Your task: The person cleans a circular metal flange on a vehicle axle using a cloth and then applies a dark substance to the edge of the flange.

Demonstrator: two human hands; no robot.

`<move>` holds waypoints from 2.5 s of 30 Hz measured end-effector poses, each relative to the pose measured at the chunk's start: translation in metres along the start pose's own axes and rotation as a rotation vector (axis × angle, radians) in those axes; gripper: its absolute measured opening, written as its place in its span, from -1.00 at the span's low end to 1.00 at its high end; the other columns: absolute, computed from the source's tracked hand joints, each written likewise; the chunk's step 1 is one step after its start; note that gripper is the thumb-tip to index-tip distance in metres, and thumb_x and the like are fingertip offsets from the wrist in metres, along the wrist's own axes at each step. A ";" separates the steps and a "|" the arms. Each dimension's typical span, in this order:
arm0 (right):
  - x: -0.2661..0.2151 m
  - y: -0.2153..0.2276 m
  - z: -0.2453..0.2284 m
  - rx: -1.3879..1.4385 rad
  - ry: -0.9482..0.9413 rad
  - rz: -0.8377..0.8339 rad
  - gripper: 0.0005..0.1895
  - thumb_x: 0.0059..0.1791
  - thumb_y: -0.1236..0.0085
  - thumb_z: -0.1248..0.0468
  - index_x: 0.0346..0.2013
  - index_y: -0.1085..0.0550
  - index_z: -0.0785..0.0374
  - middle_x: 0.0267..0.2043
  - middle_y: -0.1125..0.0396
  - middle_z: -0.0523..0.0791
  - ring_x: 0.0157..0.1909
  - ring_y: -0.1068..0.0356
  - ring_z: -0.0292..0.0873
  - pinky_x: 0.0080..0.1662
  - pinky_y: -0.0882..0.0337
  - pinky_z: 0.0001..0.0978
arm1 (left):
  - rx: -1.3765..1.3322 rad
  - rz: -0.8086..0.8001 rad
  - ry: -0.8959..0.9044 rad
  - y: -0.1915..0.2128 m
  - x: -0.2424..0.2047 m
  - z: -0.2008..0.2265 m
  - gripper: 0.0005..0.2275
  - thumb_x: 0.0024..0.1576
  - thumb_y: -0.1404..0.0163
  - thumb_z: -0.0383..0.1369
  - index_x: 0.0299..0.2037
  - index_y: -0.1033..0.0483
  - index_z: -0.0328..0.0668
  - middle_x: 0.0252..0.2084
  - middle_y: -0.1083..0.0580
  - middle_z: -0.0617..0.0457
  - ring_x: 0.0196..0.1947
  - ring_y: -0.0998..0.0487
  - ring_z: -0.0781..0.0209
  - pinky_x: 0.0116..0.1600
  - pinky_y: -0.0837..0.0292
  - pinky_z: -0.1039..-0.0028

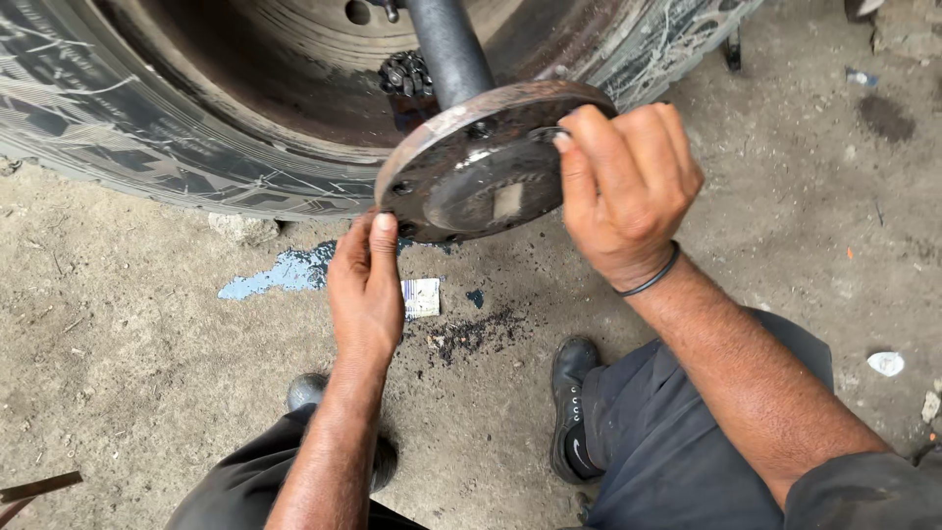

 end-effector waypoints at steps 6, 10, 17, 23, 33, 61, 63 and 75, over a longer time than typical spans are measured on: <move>0.011 -0.010 -0.032 -0.024 0.124 -0.023 -0.81 0.09 -0.31 0.41 -0.04 -0.48 0.31 -0.26 -0.21 -0.10 -0.19 -0.29 -0.08 -0.20 -0.37 -0.19 | 0.256 0.086 -0.244 0.007 -0.003 0.035 -0.63 0.35 0.10 -0.11 -0.03 -0.63 -0.28 -0.25 -0.52 -0.02 -0.10 -0.43 0.14 0.01 -0.41 0.28; -0.001 -0.005 -0.012 0.000 0.022 -0.019 -0.87 0.18 -0.29 0.43 -0.03 -0.49 0.29 -0.26 -0.20 -0.16 -0.24 -0.27 -0.20 -0.26 -0.31 -0.31 | 0.383 0.123 -0.364 0.011 0.002 0.060 -0.69 0.34 -0.01 -0.15 -0.16 -0.65 -0.26 -0.32 -0.52 0.01 -0.18 -0.36 0.15 -0.11 -0.35 0.30; -0.014 -0.003 0.007 0.209 -0.306 -0.003 -0.94 0.23 -0.17 0.51 -0.05 -0.47 0.37 -0.28 -0.20 -0.16 -0.35 -0.18 -0.30 -0.30 -0.23 -0.39 | 0.383 0.130 -0.408 0.011 0.002 0.081 -0.70 0.29 -0.12 -0.14 -0.20 -0.65 -0.29 -0.34 -0.51 0.04 -0.20 -0.36 0.18 -0.17 -0.35 0.33; 0.008 -0.022 -0.035 0.162 -0.063 -0.021 -0.89 0.14 -0.22 0.48 -0.09 -0.45 0.34 -0.24 -0.22 -0.13 -0.28 -0.23 -0.22 -0.26 -0.25 -0.31 | 0.368 0.127 -0.401 0.012 -0.001 0.084 -0.70 0.28 -0.11 -0.15 -0.18 -0.66 -0.31 -0.32 -0.52 0.02 -0.17 -0.39 0.15 -0.11 -0.38 0.30; 0.013 -0.016 -0.031 -0.001 -0.131 0.058 -0.93 0.14 -0.24 0.45 -0.13 -0.51 0.27 -0.30 -0.22 -0.15 -0.31 -0.25 -0.20 -0.31 -0.25 -0.28 | 0.361 0.068 -0.437 0.017 0.001 0.084 -0.70 0.36 0.03 -0.18 -0.09 -0.64 -0.30 -0.21 -0.52 -0.02 -0.09 -0.42 0.07 0.04 -0.37 0.24; -0.006 -0.005 -0.006 0.095 -0.258 0.104 -0.98 0.24 -0.14 0.44 -0.03 -0.47 0.33 -0.21 -0.21 -0.15 -0.35 -0.17 -0.32 -0.30 -0.20 -0.41 | 0.360 0.044 -0.323 0.017 0.007 0.075 -0.69 0.33 0.00 -0.14 -0.14 -0.63 -0.26 -0.26 -0.49 0.01 -0.14 -0.40 0.12 -0.07 -0.38 0.27; -0.007 -0.002 0.001 0.120 -0.242 0.073 -0.98 0.24 -0.15 0.44 -0.05 -0.49 0.31 -0.28 -0.19 -0.16 -0.34 -0.17 -0.32 -0.30 -0.20 -0.42 | 0.338 0.077 -0.415 0.019 0.003 0.077 -0.69 0.35 0.00 -0.16 -0.12 -0.63 -0.29 -0.24 -0.51 0.02 -0.13 -0.41 0.12 -0.02 -0.37 0.26; -0.012 -0.019 -0.015 0.286 -0.298 0.043 -0.96 0.24 -0.12 0.41 -0.02 -0.46 0.33 -0.28 -0.20 -0.20 -0.35 -0.14 -0.39 -0.30 -0.21 -0.49 | 0.365 0.034 -0.376 0.021 0.004 0.081 -0.68 0.35 0.01 -0.16 -0.13 -0.63 -0.30 -0.29 -0.49 0.01 -0.15 -0.41 0.12 -0.08 -0.38 0.27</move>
Point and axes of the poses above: each hand's wrist, its own x-axis towards the middle knuckle, its own y-axis out of the back of the hand, z = x × y, the point moved 3 cm from there along x, towards the middle knuckle
